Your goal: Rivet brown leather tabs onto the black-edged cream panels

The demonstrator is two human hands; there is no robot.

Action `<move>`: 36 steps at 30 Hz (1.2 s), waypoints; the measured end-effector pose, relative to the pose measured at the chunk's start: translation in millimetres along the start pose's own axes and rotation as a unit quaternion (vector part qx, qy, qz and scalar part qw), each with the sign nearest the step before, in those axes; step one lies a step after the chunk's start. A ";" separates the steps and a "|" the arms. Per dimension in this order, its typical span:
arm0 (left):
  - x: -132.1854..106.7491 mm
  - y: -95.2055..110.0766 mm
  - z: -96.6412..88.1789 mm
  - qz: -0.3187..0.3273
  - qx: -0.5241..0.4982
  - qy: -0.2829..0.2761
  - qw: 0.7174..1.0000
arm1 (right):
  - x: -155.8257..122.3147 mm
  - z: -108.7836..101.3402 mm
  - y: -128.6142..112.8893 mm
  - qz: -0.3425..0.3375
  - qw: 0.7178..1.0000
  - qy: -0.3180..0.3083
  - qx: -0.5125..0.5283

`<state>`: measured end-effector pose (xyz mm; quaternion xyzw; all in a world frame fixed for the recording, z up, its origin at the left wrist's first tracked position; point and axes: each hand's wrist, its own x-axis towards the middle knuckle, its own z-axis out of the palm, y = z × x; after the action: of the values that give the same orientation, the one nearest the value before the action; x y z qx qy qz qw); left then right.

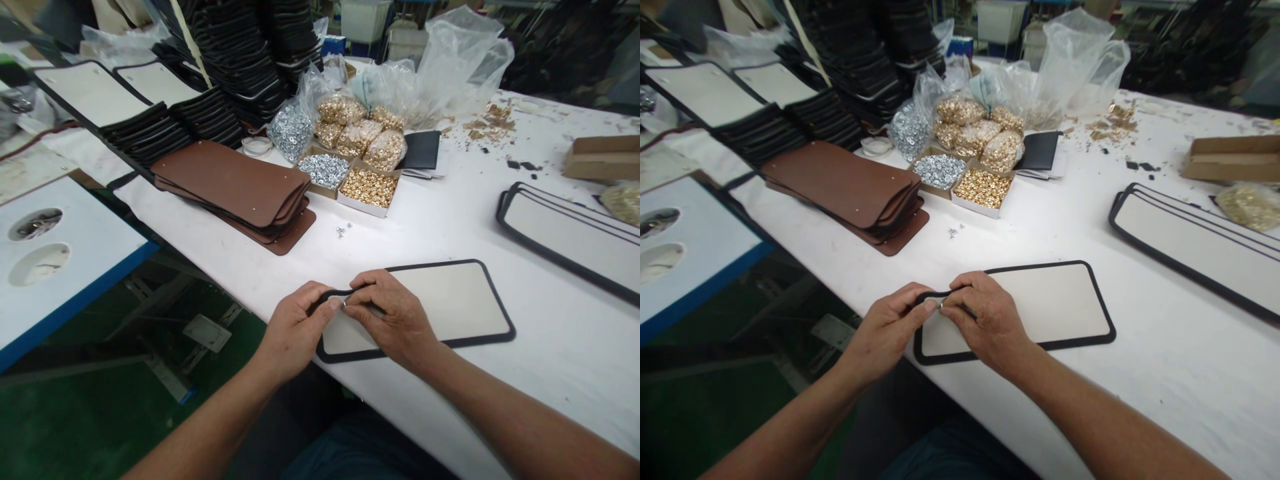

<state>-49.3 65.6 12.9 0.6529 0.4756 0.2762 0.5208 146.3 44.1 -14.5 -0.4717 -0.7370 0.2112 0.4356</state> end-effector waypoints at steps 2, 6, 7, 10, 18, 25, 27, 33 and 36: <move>-0.6 -1.6 1.0 0.017 0.013 0.004 1.000 | -1.0 0.9 -0.5 0.006 1.000 0.006 0.000; -2.8 -5.2 3.5 0.045 0.033 0.016 0.998 | -4.3 2.2 0.4 0.080 0.997 0.025 0.000; -3.5 -6.1 4.5 0.051 0.037 0.021 0.998 | -4.7 2.3 0.9 0.088 0.996 0.023 -0.004; -5.8 -9.2 8.1 0.070 0.040 0.048 0.996 | -3.9 1.8 2.2 0.036 0.999 -0.003 -0.023; -12.5 -16.7 15.7 0.114 0.055 0.120 0.985 | -2.7 0.5 1.0 -0.018 0.993 -0.067 -0.097; -14.1 -19.6 16.5 0.143 0.066 0.119 0.980 | -3.0 3.6 0.3 -0.007 0.995 -0.056 -0.076; -13.8 -18.6 16.9 0.138 0.063 0.120 0.981 | -1.2 3.4 -0.2 0.002 0.997 -0.045 -0.062; -15.3 -8.6 17.4 0.035 0.063 0.103 0.992 | 10.9 -9.6 0.0 0.065 0.993 0.084 -0.053; -19.2 -3.1 14.6 0.022 0.086 0.075 0.993 | 21.7 -25.4 -0.2 0.105 0.986 0.099 -0.082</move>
<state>-45.5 42.1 8.0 0.6830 0.5208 0.2935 0.4196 163.8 60.5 8.7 -0.5990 -0.6517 0.1469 0.4415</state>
